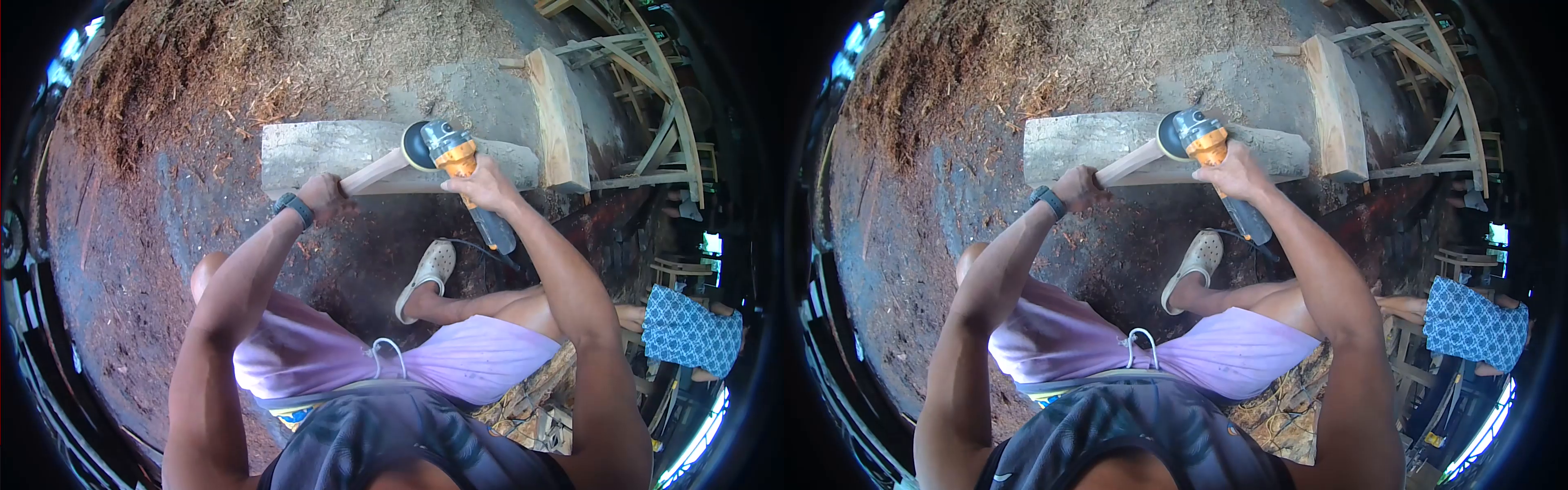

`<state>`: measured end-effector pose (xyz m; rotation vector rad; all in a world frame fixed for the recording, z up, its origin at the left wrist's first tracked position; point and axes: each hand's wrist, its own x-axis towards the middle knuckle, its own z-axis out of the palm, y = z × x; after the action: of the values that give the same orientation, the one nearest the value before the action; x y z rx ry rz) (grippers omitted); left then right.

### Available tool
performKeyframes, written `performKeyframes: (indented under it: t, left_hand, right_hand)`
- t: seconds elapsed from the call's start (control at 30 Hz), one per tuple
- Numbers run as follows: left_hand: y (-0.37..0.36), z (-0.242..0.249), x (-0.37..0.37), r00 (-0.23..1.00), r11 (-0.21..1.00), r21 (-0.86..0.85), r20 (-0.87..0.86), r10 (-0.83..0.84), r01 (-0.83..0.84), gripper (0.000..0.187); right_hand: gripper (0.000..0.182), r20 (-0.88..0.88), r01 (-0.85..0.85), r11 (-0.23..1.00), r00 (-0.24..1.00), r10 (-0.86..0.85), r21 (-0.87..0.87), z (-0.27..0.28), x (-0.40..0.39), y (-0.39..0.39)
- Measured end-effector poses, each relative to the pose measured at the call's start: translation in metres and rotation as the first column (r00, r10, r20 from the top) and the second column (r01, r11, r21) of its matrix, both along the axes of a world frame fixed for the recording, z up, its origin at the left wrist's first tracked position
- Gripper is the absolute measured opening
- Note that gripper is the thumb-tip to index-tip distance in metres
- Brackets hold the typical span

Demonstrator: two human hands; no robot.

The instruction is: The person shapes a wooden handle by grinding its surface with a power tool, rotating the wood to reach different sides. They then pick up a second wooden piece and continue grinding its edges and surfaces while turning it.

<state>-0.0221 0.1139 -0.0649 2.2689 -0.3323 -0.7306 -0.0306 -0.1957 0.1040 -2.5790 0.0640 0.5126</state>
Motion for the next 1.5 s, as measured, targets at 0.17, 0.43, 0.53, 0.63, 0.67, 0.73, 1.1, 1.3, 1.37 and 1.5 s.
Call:
performKeyframes:
  t: [0.17, 0.43, 0.53, 0.63, 0.67, 0.73, 1.1, 1.3, 1.37, 1.5]
  left_hand:
    - [-0.005, -0.006, 0.000, 1.000, 0.999, 0.051, 0.005, 0.001, -0.001, 0.036]
    - [-0.009, 0.000, -0.001, 1.000, 0.993, 0.116, -0.021, 0.003, -0.001, 0.031]
    - [-0.009, 0.000, -0.002, 0.999, 0.994, 0.104, 0.030, 0.019, -0.022, 0.034]
    - [-0.008, 0.001, -0.004, 1.000, 0.998, 0.069, 0.012, 0.010, -0.011, 0.033]
    - [-0.008, 0.002, -0.004, 1.000, 0.997, 0.074, 0.011, 0.018, -0.019, 0.032]
    - [-0.009, -0.001, -0.005, 1.000, 0.996, 0.081, 0.007, 0.023, -0.023, 0.032]
    - [-0.009, -0.006, -0.004, 0.999, 0.997, 0.064, -0.006, 0.032, -0.031, 0.032]
    - [-0.010, 0.016, -0.004, 0.996, 0.993, 0.121, -0.081, 0.021, -0.011, 0.031]
    - [-0.010, 0.019, -0.005, 0.995, 0.993, 0.114, -0.096, 0.033, -0.022, 0.031]
    - [-0.008, 0.012, -0.004, 0.997, 0.997, 0.079, -0.073, 0.017, -0.012, 0.032]
  right_hand:
    - [0.055, -0.037, -0.011, 0.999, 0.999, 0.009, -0.041, -0.001, 0.000, 0.008]
    - [0.060, -0.084, -0.012, 0.992, 0.996, 0.002, -0.122, -0.007, -0.005, 0.015]
    - [0.063, -0.052, -0.040, 0.995, 0.998, 0.035, -0.095, -0.011, -0.004, 0.009]
    - [0.062, -0.055, -0.042, 0.996, 0.998, 0.038, -0.084, -0.013, -0.001, 0.002]
    - [0.060, -0.049, -0.033, 0.994, 0.998, 0.028, -0.107, -0.015, 0.001, -0.003]
    - [0.057, -0.047, -0.021, 0.991, 0.999, 0.015, -0.129, -0.013, 0.002, -0.009]
    - [0.039, -0.007, 0.132, 0.986, 0.991, -0.134, -0.101, -0.014, 0.022, -0.048]
    - [0.040, -0.017, 0.194, 0.979, 0.981, -0.195, -0.061, -0.011, 0.022, -0.039]
    - [0.047, -0.069, 0.041, 0.998, 0.997, -0.038, 0.037, -0.011, 0.013, -0.020]
    - [0.045, -0.043, -0.060, 0.998, 0.997, 0.060, -0.003, -0.020, 0.001, 0.009]
